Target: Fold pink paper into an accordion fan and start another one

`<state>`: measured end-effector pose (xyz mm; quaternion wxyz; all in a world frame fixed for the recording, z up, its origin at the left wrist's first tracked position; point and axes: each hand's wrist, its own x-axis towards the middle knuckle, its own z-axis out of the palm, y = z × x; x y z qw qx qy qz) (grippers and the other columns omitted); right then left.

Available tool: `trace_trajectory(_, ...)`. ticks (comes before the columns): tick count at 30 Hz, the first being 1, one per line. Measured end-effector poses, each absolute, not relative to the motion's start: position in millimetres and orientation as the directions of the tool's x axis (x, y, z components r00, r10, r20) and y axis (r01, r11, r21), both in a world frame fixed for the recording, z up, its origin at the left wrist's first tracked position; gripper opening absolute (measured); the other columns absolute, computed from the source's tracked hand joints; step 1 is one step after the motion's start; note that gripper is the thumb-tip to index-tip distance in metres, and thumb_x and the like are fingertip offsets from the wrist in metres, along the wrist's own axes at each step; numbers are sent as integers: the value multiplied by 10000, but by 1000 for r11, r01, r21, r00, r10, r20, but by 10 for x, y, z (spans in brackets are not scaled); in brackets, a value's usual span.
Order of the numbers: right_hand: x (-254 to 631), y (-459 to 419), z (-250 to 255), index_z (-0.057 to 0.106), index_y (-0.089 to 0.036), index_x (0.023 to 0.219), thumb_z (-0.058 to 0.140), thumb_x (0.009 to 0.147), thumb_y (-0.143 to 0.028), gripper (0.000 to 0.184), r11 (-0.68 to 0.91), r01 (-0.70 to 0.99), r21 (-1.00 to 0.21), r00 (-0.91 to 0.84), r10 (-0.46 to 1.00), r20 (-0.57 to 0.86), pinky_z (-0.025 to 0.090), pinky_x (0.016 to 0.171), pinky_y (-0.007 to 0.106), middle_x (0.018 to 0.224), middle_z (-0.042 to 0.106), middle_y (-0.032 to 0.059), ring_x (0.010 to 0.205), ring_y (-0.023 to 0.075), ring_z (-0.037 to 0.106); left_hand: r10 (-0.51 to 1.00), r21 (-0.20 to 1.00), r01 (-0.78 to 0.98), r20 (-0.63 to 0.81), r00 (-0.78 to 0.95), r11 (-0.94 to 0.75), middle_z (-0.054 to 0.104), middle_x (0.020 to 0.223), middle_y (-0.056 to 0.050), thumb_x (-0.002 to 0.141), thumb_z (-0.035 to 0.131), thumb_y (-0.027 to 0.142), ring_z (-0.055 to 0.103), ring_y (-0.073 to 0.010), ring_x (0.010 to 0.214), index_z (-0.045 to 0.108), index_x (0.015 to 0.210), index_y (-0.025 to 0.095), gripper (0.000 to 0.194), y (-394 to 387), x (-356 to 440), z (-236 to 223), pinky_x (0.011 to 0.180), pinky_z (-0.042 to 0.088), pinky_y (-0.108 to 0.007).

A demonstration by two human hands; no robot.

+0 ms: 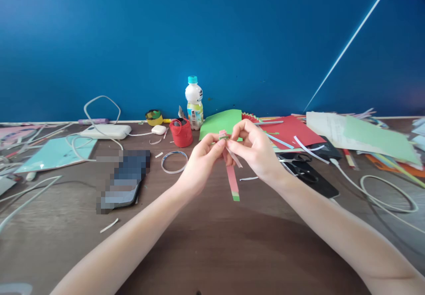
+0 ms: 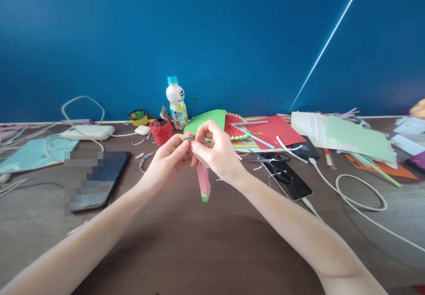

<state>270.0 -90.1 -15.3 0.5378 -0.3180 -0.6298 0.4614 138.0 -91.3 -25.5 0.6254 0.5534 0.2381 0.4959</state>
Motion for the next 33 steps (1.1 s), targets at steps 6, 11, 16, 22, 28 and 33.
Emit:
trace_trajectory(6, 2669, -898, -189, 376, -217, 731, 627, 739, -298, 264, 345, -78, -935, -214, 911, 353, 456, 413, 239, 619, 484, -70, 449, 99, 565, 904, 948, -239, 282, 321, -211, 516, 569, 38, 852, 470, 260, 528, -97, 541, 471, 793, 176, 102, -926, 1385, -260, 570, 430, -231)
trace_trajectory(11, 2638, -888, -228, 386, -219, 757, 630, 740, -322, 265, 276, -120, -954, -223, 928, 297, 514, 448, 260, 664, 501, -66, 465, 101, 585, 931, 955, -152, 284, 229, -254, 473, 514, 47, 833, 501, 307, 471, -80, 442, 494, 745, 171, 162, -897, 1376, -281, 478, 404, -212)
trace_trajectory(16, 2623, -898, -245, 386, -224, 801, 645, 726, -307, 283, 201, -123, -972, -257, 940, 226, 559, 545, 301, 692, 541, -58, 559, 131, 637, 964, 963, -114, 254, 76, -245, 591, 669, -4, 805, 540, 306, 553, -102, 563, 551, 754, 162, 154, -826, 1309, -249, 508, 429, -197)
trace_trajectory(22, 2603, -896, -254, 384, -204, 760, 697, 668, -329, 350, 158, -45, -986, -264, 951, 164, 540, 502, 281, 653, 557, -54, 542, 139, 634, 970, 961, -165, 234, 64, -221, 650, 922, -57, 817, 523, 297, 616, -170, 881, 548, 773, 172, 135, -793, 1264, -225, 745, 490, -281)
trace_trajectory(28, 2618, -884, -260, 375, -205, 742, 689, 672, -349, 353, 178, 4, -984, -279, 945, 169, 498, 464, 260, 619, 575, -43, 545, 144, 625, 970, 961, -169, 234, 72, -219, 658, 895, -66, 807, 541, 301, 611, -192, 934, 556, 771, 166, 141, -797, 1260, -222, 768, 492, -296)
trace_trajectory(33, 2621, -858, -290, 366, -208, 728, 687, 668, -344, 353, 198, 18, -980, -278, 943, 185, 451, 422, 240, 559, 546, -64, 466, 112, 570, 968, 961, -167, 237, 82, -221, 654, 835, -62, 787, 567, 317, 598, -206, 960, 560, 739, 161, 163, -804, 1264, -213, 749, 500, -298)
